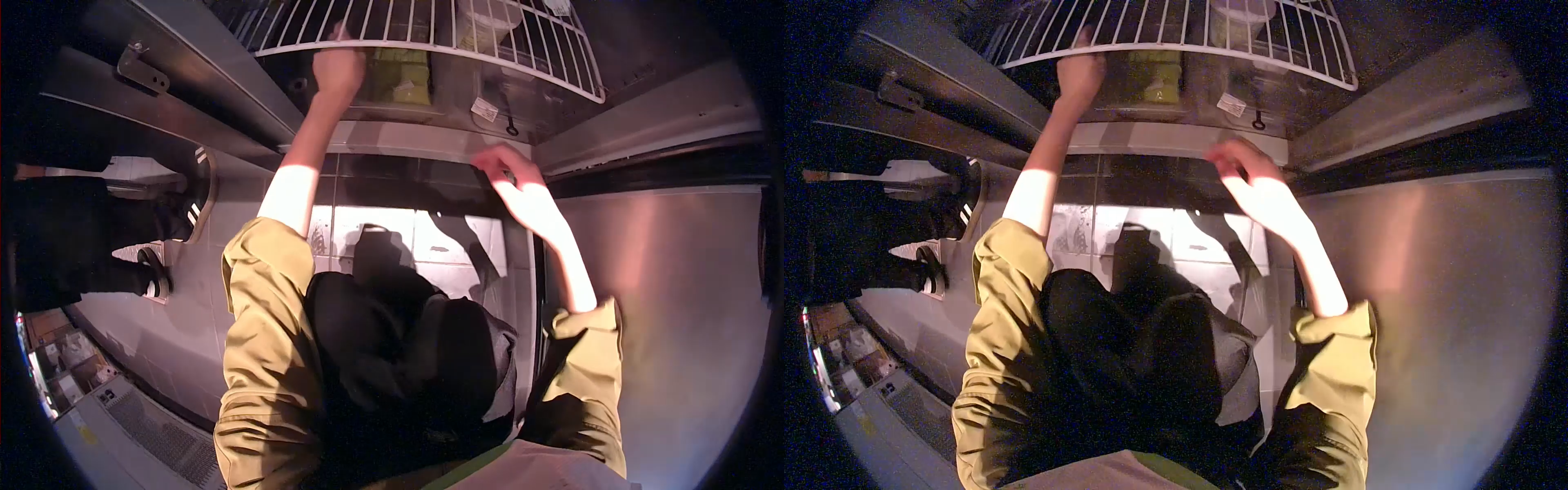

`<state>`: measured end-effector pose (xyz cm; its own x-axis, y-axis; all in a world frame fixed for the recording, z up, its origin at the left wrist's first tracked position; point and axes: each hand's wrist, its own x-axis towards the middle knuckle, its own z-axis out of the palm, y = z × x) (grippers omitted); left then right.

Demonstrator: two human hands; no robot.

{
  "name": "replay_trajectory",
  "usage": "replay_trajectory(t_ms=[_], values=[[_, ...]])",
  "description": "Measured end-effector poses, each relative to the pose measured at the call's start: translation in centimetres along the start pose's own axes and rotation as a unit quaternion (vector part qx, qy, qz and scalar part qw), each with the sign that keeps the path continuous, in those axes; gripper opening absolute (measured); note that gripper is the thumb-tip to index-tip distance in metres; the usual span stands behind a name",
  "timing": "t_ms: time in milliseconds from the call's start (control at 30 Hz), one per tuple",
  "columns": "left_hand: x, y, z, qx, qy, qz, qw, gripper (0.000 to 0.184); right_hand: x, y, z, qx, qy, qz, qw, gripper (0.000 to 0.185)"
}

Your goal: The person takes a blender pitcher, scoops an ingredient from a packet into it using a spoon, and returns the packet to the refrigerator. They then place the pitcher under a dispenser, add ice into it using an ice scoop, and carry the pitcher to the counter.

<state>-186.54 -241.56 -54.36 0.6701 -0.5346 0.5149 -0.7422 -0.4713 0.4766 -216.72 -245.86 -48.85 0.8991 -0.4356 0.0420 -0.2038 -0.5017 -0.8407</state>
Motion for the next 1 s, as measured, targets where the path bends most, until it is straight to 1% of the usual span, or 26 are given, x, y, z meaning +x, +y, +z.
replay_trajectory(t_ms=[67, 133, 200, 233, 267, 300, 367, 400, 433, 467, 500, 533, 567, 600, 633, 667, 700, 733, 767, 867, 1000], values=[[0.1, -2.0, -0.1, 0.006, -0.022, -0.011, 1.0, 0.032, 3.6, 1.4, 2.0, 0.043, -0.008, -0.013, 0.999, 0.016], [-0.1, -2.3, -1.4, 0.026, -0.082, -0.065, 0.994, 0.032, 7.4, 2.0, 3.2, 0.028, -0.029, -0.049, 0.998, 0.018], [-0.3, -3.5, -1.7, 0.049, -0.148, -0.103, 0.982, 0.031, 11.3, 3.5, 4.4, -0.059, -0.011, -0.018, 0.998, 0.022], [-0.5, -3.7, -1.8, 0.057, -0.162, -0.109, 0.979, 0.034, 13.4, 4.3, 4.8, -0.096, -0.017, -0.018, 0.995, 0.022], [-0.7, -4.1, -1.7, 0.065, -0.171, -0.093, 0.979, 0.035, 15.4, 4.9, 5.2, -0.134, -0.023, -0.018, 0.991, 0.024], [-0.9, -4.5, -1.4, 0.072, -0.18, -0.076, 0.978, 0.036, 17.0, 5.0, 5.7, -0.205, -0.056, 0.013, 0.977, 0.026], [-1.4, -5.5, -0.1, 0.07, -0.18, -0.054, 0.98, 0.04, 20.0, 5.4, 6.6, -0.342, -0.119, 0.075, 0.929, 0.032], [-1.4, -5.7, 0.0, 0.074, -0.183, -0.053, 0.979, 0.042, 22.1, 8.4, 7.3, -0.366, -0.113, 0.057, 0.922, 0.033], [-1.6, -5.8, 0.1, 0.078, -0.187, -0.052, 0.978, 0.043, 24.1, 13.5, 8.6, -0.39, -0.107, 0.039, 0.914, 0.034], [-1.9, -5.9, 0.4, 0.081, -0.193, -0.053, 0.976, 0.045, 25.0, 16.6, 9.7, -0.414, -0.104, 0.022, 0.904, 0.036], [-2.1, -5.9, 0.7, 0.087, -0.185, -0.051, 0.978, 0.044, 24.5, 15.0, 9.5, -0.402, -0.131, 0.032, 0.905, 0.036], [-2.1, -5.7, 0.8, 0.066, -0.156, -0.025, 0.985, 0.042, 23.5, 11.0, 8.7, -0.392, -0.162, 0.044, 0.905, 0.037], [-2.1, -5.4, 0.8, 0.046, -0.126, 0.001, 0.991, 0.04, 22.8, 8.9, 8.5, -0.379, -0.191, 0.055, 0.904, 0.037], [-2.2, -5.1, 0.9, 0.026, -0.095, 0.029, 0.995, 0.038, 23.8, 11.6, 9.3, -0.385, -0.113, 0.056, 0.914, 0.039], [-2.2, -4.6, 1.1, 0.017, -0.076, 0.054, 0.995, 0.033, 23.9, 14.5, 9.9, -0.367, -0.061, -0.019, 0.928, 0.038], [-2.3, -4.3, 1.4, -0.001, -0.085, 0.048, 0.995, 0.033, 22.8, 12.3, 9.6, -0.345, -0.007, -0.094, 0.934, 0.036], [-2.4, -3.9, 1.6, -0.019, -0.092, 0.043, 0.995, 0.033, 23.1, 12.2, 9.2, -0.257, -0.053, -0.009, 0.965, 0.034], [-2.5, -3.6, 1.7, -0.037, -0.098, 0.04, 0.994, 0.033, 23.5, 12.0, 8.7, -0.165, -0.096, 0.077, 0.979, 0.031], [-2.7, -3.5, 2.1, -0.031, -0.121, 0.02, 0.992, 0.032, 23.8, 12.1, 8.4, -0.069, -0.135, 0.16, 0.976, 0.029], [-3.5, -3.8, 2.8, -0.054, -0.091, 0.036, 0.994, 0.03, 23.7, 12.7, 8.9, -0.067, -0.072, 0.164, 0.982, 0.024], [-4.1, -4.3, 3.6, -0.076, -0.083, 0.029, 0.993, 0.029, 23.9, 15.0, 10.3, -0.026, 0.004, 0.196, 0.98, 0.022]])
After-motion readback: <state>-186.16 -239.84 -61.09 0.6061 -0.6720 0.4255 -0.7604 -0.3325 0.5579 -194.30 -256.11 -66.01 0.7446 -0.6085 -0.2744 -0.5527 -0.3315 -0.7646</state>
